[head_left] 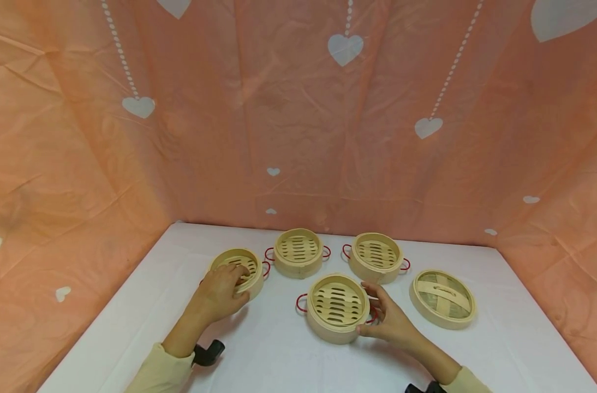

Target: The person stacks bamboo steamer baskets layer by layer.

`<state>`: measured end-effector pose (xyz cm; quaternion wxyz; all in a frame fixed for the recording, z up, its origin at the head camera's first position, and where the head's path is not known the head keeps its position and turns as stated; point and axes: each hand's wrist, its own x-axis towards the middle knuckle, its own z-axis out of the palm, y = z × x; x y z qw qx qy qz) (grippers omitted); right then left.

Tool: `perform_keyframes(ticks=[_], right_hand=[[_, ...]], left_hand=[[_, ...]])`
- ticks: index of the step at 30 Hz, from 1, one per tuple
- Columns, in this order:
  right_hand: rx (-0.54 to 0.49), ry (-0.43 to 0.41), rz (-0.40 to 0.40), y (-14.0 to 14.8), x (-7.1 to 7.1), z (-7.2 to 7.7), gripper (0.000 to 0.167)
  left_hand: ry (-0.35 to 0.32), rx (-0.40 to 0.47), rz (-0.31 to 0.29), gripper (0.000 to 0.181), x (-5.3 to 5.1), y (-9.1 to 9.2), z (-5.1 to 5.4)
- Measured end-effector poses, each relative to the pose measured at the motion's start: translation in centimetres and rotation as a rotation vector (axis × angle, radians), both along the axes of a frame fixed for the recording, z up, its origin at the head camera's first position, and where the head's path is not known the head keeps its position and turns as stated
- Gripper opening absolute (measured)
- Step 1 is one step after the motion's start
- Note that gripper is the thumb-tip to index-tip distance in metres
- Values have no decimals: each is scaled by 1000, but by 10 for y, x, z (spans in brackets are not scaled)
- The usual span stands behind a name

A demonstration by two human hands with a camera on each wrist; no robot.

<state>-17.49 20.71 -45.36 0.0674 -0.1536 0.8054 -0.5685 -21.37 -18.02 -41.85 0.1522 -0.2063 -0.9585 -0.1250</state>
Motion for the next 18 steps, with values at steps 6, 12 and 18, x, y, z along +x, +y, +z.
perform_keyframes(ticks=[6,12,18], right_hand=[[-18,-12,17,0,-1,-1,97],[-59,-19,42,-1,-3,-4,101],[-47,-16,37,-2,-2,-5,103]], left_hand=[[20,17,11,31,1,0,-2],[21,16,30,27,2,-1,-4],[58,43,-2,26,1,-2,-9]])
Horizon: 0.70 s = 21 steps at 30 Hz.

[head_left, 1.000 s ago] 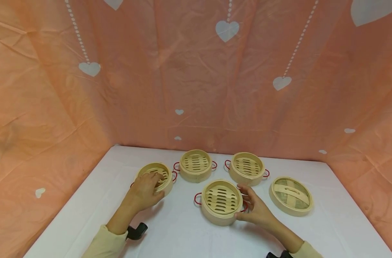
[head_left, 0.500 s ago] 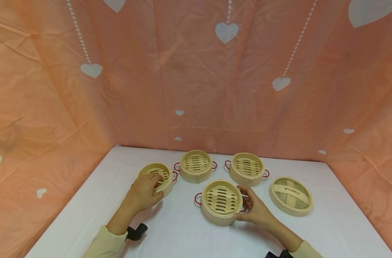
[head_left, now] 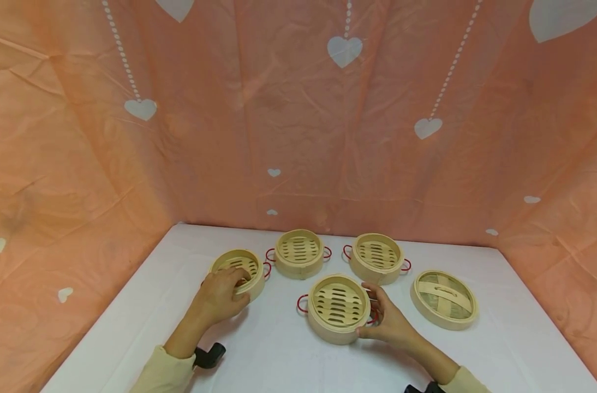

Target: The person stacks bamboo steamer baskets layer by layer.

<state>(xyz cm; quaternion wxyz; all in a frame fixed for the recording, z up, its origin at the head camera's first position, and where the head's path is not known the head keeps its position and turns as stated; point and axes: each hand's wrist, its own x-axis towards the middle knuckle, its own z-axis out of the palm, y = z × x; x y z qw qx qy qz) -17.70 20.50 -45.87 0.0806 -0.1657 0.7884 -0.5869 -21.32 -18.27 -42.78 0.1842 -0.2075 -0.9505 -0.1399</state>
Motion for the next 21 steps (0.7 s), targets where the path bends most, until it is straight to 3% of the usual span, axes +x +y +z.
perform_keyframes(ticks=[9,21], right_hand=[[15,24,5,-1,-1,1,102],[19,29,-9,0,-2,1,100]], left_hand=[[20,18,-24,26,-3,-3,-2],[-2,4,-18,29,-3,-4,-3]])
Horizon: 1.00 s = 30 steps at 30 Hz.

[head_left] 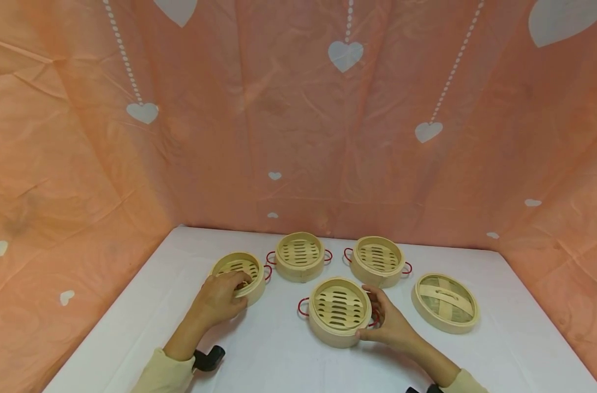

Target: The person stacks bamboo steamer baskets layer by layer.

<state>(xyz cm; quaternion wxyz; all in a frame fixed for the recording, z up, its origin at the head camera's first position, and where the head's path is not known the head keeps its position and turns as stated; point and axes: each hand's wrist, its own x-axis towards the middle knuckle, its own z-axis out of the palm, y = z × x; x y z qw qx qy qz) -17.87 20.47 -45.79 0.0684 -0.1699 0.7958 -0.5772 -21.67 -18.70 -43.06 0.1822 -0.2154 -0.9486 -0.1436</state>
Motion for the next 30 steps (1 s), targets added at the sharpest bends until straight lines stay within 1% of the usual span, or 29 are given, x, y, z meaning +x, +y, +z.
perform_keyframes(ticks=[8,19,25,30], right_hand=[[8,9,1,0,0,1,99],[-8,-24,4,1,-2,1,101],[-14,-47,-4,0,-2,1,102],[9,-44,-11,-1,-2,1,102]], left_hand=[[0,11,3,29,0,1,-1],[-12,29,8,31,0,0,-2],[-25,54,8,32,0,1,-1],[-51,67,12,32,0,2,1]])
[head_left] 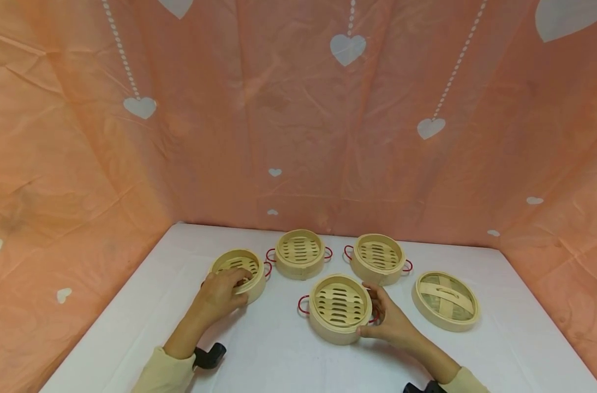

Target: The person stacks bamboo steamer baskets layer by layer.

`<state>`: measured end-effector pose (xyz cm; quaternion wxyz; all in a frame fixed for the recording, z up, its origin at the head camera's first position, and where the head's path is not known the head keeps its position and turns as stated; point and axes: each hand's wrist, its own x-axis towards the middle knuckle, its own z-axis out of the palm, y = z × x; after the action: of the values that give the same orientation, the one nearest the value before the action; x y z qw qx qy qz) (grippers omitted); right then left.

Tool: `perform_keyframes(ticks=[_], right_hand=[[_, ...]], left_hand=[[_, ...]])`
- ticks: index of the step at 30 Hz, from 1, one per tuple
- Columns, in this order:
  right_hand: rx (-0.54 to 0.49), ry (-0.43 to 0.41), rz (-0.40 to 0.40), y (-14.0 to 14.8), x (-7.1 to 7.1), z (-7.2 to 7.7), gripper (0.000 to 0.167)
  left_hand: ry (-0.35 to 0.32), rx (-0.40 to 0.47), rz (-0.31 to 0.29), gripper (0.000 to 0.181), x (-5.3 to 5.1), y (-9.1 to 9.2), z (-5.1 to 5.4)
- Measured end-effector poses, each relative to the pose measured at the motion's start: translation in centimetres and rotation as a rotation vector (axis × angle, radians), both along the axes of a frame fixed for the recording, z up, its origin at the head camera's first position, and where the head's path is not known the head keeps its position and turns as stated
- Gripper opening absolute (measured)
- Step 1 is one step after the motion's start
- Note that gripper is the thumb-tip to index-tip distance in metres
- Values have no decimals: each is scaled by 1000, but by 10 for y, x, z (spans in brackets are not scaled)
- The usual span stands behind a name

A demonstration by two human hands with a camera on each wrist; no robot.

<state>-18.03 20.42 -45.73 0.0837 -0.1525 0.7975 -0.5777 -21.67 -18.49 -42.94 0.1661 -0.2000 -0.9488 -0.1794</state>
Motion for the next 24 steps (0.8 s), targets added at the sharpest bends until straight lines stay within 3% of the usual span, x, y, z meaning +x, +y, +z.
perform_keyframes(ticks=[15,24], right_hand=[[1,2,23,2,-1,-3,102],[-5,0,23,4,-1,0,102]], left_hand=[[60,-19,-23,31,-1,0,3],[62,-56,-21,33,2,9,13]])
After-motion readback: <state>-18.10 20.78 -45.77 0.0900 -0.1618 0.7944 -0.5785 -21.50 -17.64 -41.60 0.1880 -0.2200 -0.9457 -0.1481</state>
